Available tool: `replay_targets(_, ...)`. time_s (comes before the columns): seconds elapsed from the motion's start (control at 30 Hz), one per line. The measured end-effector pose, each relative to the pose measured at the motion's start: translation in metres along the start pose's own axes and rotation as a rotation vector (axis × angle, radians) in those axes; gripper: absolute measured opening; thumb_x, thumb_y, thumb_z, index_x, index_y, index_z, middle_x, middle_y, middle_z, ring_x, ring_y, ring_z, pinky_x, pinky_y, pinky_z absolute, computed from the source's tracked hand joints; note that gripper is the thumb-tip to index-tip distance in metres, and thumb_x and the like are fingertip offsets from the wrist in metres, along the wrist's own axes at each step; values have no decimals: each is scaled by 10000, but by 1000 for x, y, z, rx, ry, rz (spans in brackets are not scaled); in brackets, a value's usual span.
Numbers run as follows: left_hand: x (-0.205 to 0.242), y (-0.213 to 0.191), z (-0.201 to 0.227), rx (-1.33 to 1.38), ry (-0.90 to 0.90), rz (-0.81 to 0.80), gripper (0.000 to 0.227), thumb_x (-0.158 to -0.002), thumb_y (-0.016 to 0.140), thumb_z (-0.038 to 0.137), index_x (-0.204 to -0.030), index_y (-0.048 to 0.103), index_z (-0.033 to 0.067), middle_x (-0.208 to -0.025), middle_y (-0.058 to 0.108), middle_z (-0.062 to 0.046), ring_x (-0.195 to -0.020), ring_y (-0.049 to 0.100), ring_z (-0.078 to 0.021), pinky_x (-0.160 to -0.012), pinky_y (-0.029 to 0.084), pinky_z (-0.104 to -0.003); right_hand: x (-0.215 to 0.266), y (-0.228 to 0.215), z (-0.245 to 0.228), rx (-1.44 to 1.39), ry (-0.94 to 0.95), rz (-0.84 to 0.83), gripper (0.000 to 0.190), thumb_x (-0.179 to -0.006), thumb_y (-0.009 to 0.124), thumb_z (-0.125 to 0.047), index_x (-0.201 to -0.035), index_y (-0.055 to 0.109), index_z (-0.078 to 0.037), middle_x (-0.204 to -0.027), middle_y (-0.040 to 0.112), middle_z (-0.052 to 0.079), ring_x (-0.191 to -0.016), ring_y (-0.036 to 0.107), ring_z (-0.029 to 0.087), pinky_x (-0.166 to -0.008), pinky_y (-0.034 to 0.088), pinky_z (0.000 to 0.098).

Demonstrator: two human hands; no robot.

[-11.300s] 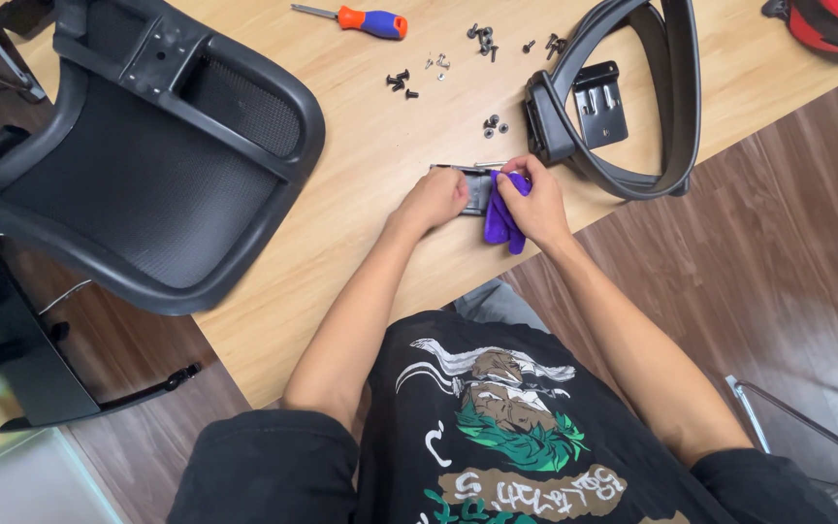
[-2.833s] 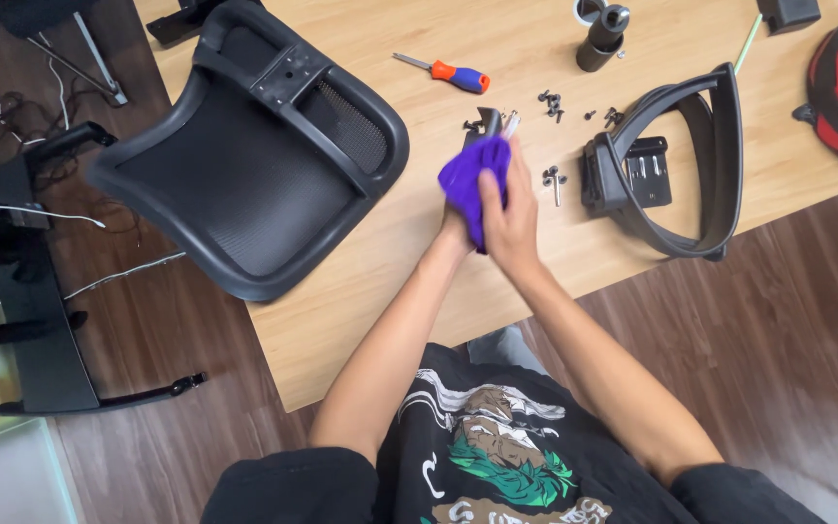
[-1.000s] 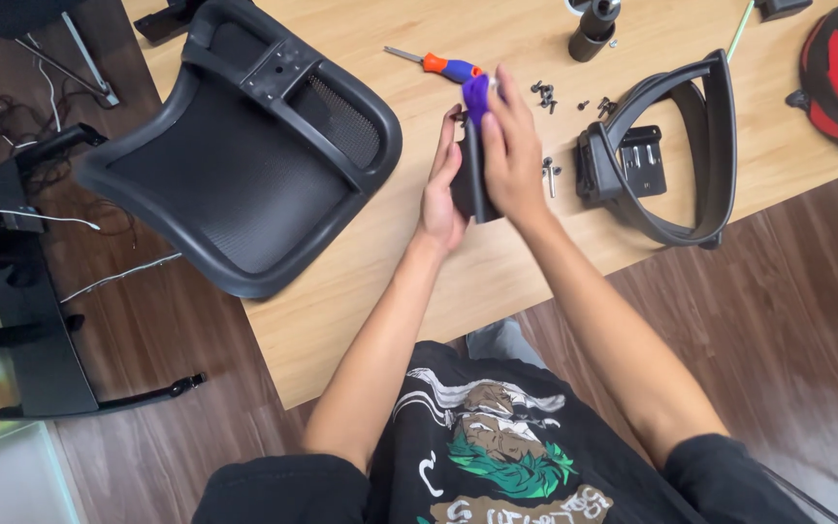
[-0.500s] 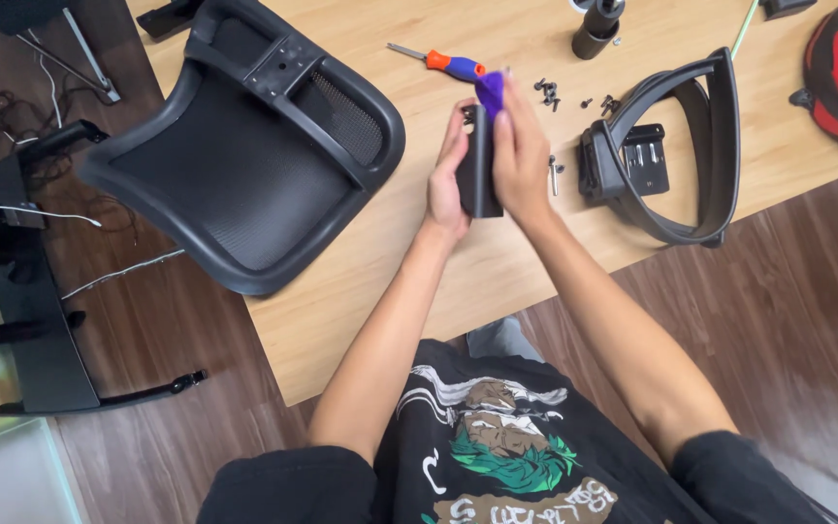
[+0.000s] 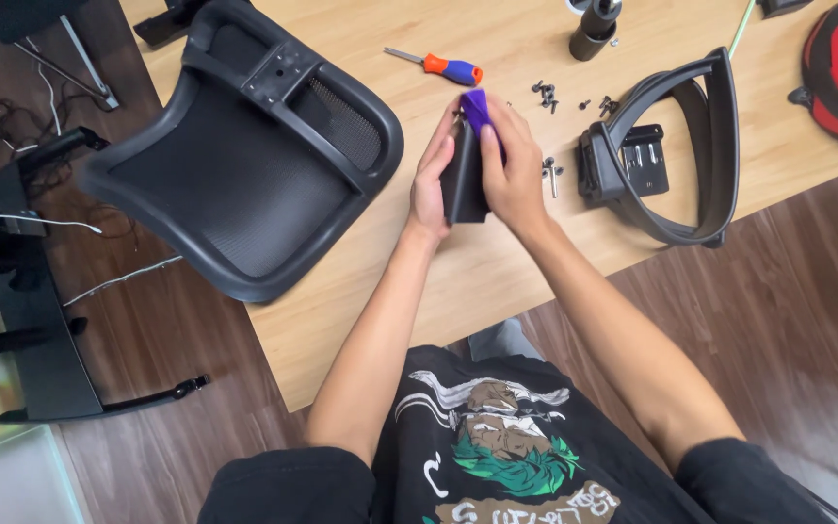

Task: Cleaning office chair components and various screws using a purple cloth on a desk.

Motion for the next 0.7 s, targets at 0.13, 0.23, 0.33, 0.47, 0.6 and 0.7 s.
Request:
replay_targets(0.13,-2,-40,-7,-298,47,-83,544,-1129,495,208,-1619,396,-7,-1630,465,-150,-1517,432,-211,-1267,327,-329,7,-11,-19,-30,-61,-79,297,-1049,582,-14,-1338,605,50,-1370,640,230,-1301,610,386,-1135,470,418)
replay_targets(0.23,0,-27,4,-413,2,-164,543,-1115,507,191,-1613,383,13,-1648,431,-117,-1511,415,-187,-1252,326,-305,2,-15,-18,-54,-92,-163,304,-1018,628,-11,-1316,611,46,-1340,646,228,-1253,630,372,-1095,494,409)
replay_targets(0.33,4,-14,15,-525,20,-205,557,-1129,486,227,-1639,333,63,-1619,464,-150,-1487,447,-181,-1241,339,-293,-5,-16,-14,-18,-157,-161,290,-1000,673,-39,-1279,648,37,-1282,665,215,-1195,638,359,-1042,508,400)
replay_targets(0.47,2,-23,9,-546,29,-88,612,-1113,560,227,-1673,340,116,-1397,575,-169,-1214,551,-180,-1089,448,-302,-8,-3,19,-123,257,-148,196,-1018,705,-113,-1167,712,15,-1060,710,158,-974,655,281,-883,521,352)
replay_targets(0.6,-1,-26,3,-358,84,-21,558,-1119,523,299,-1621,365,115,-1517,552,-75,-1380,550,-133,-1167,442,-275,0,1,19,-120,547,68,205,-1043,669,-178,-1177,719,-32,-1037,754,128,-958,707,253,-879,544,330)
replay_targets(0.7,-6,-36,0,-142,64,135,568,-1097,490,358,-1602,382,124,-1416,581,-85,-1231,596,-172,-1023,512,-313,10,5,2,-35,14,57,213,-1016,685,-56,-1217,678,14,-1283,660,186,-1201,650,333,-1057,511,392)
Point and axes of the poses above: each hand's wrist, its own x-axis away from the middle knuckle, its own y-axis out of the palm, z = x × y, the point moved 6 cm from there along -x, towards the middle knuckle
